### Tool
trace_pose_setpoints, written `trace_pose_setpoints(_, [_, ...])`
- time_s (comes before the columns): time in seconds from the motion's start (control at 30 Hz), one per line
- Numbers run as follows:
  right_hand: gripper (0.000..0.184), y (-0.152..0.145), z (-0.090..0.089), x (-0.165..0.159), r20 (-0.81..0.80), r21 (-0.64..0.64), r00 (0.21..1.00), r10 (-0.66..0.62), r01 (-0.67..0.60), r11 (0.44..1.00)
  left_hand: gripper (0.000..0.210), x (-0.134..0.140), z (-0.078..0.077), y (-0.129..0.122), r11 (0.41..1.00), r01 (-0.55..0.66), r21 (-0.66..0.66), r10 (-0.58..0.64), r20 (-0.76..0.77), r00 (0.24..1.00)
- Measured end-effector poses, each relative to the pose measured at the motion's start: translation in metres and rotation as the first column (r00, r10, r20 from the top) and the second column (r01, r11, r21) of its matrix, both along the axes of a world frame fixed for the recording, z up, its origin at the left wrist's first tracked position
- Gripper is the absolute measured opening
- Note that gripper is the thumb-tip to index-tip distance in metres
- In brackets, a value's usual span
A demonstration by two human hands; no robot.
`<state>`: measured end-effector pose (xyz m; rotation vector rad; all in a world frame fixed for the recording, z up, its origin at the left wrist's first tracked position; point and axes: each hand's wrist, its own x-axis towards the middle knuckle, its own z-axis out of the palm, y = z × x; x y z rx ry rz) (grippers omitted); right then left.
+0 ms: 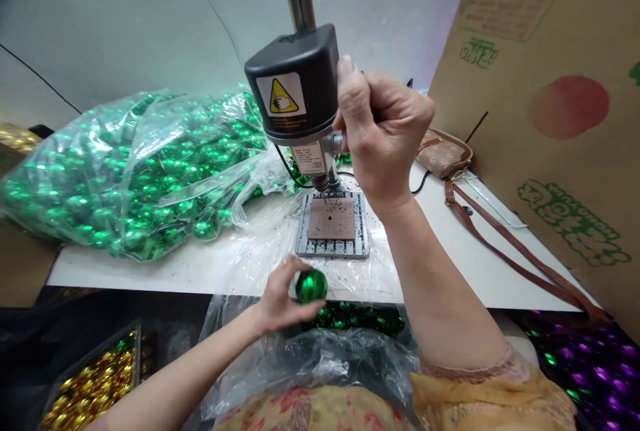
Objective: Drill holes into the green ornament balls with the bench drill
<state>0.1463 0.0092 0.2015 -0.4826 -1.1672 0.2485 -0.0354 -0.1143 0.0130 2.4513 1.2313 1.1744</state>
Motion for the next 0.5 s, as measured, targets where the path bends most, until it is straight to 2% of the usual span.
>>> trace_pose_setpoints(0.07, [0.047,-0.001,-0.001,0.000,0.009,-0.032,1.000,-0.022,0.023,0.999,0.051,-0.013,-0.008,-0.033,0.985,0.143,0.095,-0.113,-0.267,0.957])
trace_pose_setpoints(0.13, [0.048,-0.002,-0.001,0.000,0.022,-0.051,0.999,-0.046,0.047,0.998,0.059,-0.025,-0.016,-0.056,0.966,0.225,0.127,-0.146,-0.448,0.882])
trace_pose_setpoints(0.17, [0.048,-0.002,-0.001,0.000,0.020,-0.044,0.999,-0.049,0.050,0.998,0.060,-0.029,-0.018,-0.061,0.963,0.234,0.135,-0.144,-0.475,0.868])
trace_pose_setpoints(0.23, [0.047,-0.002,0.000,0.000,0.010,-0.030,0.999,-0.036,0.036,0.999,0.046,-0.037,-0.019,-0.056,0.968,0.193,0.160,-0.112,-0.413,0.904])
trace_pose_setpoints(0.3, [0.047,-0.002,-0.001,0.000,0.003,-0.033,1.000,-0.013,0.013,0.999,0.023,-0.044,-0.015,-0.031,0.985,0.060,0.164,-0.014,-0.265,0.964])
trace_pose_setpoints(0.37, [0.046,-0.003,-0.001,0.000,-0.009,-0.045,1.000,-0.006,0.005,0.999,0.023,-0.051,-0.007,0.011,0.986,-0.127,0.105,0.142,-0.149,0.979])
trace_pose_setpoints(0.43, [0.045,-0.003,-0.003,0.000,-0.018,-0.056,1.000,-0.009,0.008,0.998,0.025,-0.060,0.003,0.059,0.960,-0.275,0.050,0.279,-0.137,0.951])
trace_pose_setpoints(0.5, [0.044,-0.003,-0.003,0.000,-0.011,-0.067,1.000,-0.013,0.012,0.998,0.029,-0.069,0.011,0.106,0.930,-0.366,0.017,0.361,-0.209,0.909])
